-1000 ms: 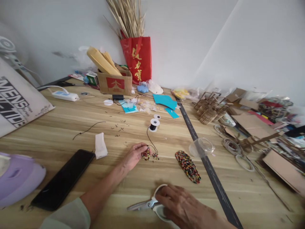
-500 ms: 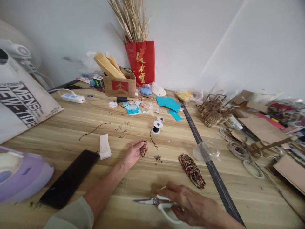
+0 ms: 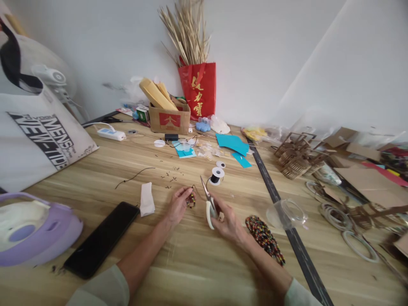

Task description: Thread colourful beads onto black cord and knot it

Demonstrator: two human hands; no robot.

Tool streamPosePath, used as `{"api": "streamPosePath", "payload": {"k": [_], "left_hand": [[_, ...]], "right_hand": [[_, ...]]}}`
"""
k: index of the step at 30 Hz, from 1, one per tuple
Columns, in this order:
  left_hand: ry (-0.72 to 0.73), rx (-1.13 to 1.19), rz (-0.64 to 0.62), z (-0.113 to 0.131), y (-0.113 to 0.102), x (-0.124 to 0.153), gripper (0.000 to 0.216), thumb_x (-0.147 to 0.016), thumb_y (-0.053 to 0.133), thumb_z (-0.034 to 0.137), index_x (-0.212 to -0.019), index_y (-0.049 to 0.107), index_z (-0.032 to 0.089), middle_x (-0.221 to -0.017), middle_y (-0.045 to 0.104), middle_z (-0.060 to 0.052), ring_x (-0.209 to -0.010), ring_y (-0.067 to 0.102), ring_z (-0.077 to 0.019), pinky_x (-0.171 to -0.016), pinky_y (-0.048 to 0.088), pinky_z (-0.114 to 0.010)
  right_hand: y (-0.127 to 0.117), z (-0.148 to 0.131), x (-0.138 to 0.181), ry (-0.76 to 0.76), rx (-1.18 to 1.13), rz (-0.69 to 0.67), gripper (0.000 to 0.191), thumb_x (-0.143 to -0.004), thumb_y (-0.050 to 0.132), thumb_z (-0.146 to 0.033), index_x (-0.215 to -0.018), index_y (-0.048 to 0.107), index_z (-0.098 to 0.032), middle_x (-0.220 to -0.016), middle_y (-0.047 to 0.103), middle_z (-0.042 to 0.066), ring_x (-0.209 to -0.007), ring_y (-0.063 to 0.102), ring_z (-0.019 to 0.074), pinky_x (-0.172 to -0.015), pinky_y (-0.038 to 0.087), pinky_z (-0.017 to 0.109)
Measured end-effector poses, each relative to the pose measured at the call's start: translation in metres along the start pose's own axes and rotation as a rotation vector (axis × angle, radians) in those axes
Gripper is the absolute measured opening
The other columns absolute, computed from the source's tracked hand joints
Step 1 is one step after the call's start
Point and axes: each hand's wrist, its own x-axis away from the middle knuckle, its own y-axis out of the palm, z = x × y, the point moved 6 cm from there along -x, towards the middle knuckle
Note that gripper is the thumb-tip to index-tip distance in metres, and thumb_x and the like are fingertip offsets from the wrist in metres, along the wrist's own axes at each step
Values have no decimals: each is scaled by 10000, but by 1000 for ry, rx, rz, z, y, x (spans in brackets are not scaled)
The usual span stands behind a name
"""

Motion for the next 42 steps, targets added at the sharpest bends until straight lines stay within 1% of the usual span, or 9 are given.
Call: {"api": "streamPosePath", "payload": {"k": [3, 6, 10, 16, 21, 26, 31, 37, 42], "left_hand": [[70, -48, 49, 6, -4, -2, 283, -596, 802, 289, -753, 646, 112, -593, 645, 1, -534, 596, -106, -510, 435, -205], [125, -74, 107, 9, -10, -5, 332, -570, 812, 335, -753, 644, 115, -604, 655, 3, -528, 594, -102, -509, 433, -202], [141, -92, 134, 8, -15, -8, 334, -581, 801, 360, -758, 648, 122, -618, 656, 5, -537, 590, -98, -519, 430, -199], [104, -172, 147, 2, -17, -8, 313, -603, 781, 373, -733, 655, 118, -579, 634, 7, -509, 547, -90, -486, 394, -191], [105, -177, 149, 2, -18, -8, 287, -600, 786, 352, -727, 671, 122, -603, 639, 4, -535, 552, -91, -503, 394, -193], [81, -190, 131, 4, -12, -4, 301, -591, 793, 361, -739, 683, 123, -598, 642, -3, -547, 550, -102, -536, 402, -206], [85, -237, 80, 5, -4, -1, 267, -624, 775, 360, -717, 688, 126, -608, 645, -11, -574, 549, -108, -563, 400, -214], [78, -264, 83, 2, -5, -1, 273, -617, 780, 363, -736, 710, 128, -637, 665, -19, -574, 537, -107, -573, 398, -215], [97, -300, 71, 1, -6, -1, 269, -634, 763, 364, -745, 717, 124, -658, 675, -33, -579, 546, -119, -575, 403, -228]], "right_hand": [[10, 5, -16, -157, 167, 99, 611, -815, 523, -134, -1393, 339, -208, -1162, 567, 107, -1025, 557, 215, -904, 468, 358], [18, 10, -21, -232, 304, 131, 602, -849, 494, -154, -1415, 291, -195, -1162, 549, 141, -999, 565, 230, -868, 494, 369], [22, 14, -16, -273, 417, 133, 612, -867, 468, -162, -1436, 242, -178, -1151, 529, 157, -1026, 540, 257, -848, 500, 391], [18, 10, -12, -339, 485, 162, 654, -855, 541, -221, -1440, 250, -214, -1050, 501, 124, -957, 516, 271, -783, 494, 421], [13, 14, -14, -347, 505, 170, 694, -873, 530, -226, -1469, 175, -211, -1094, 498, 136, -1003, 488, 288, -836, 471, 457], [11, 24, -16, -306, 474, 168, 648, -871, 535, -226, -1445, 235, -197, -1085, 527, 132, -989, 489, 282, -841, 461, 459], [11, 27, -18, -299, 466, 168, 626, -868, 535, -222, -1433, 267, -190, -1095, 526, 138, -1021, 485, 287, -858, 456, 469], [13, 30, -19, -309, 452, 128, 622, -868, 537, -216, -1436, 283, -185, -1089, 541, 136, -1029, 498, 283, -868, 460, 465], [13, 29, -19, -324, 471, 143, 605, -880, 529, -236, -1433, 291, -181, -1082, 549, 140, -1028, 511, 284, -860, 470, 463]]}}
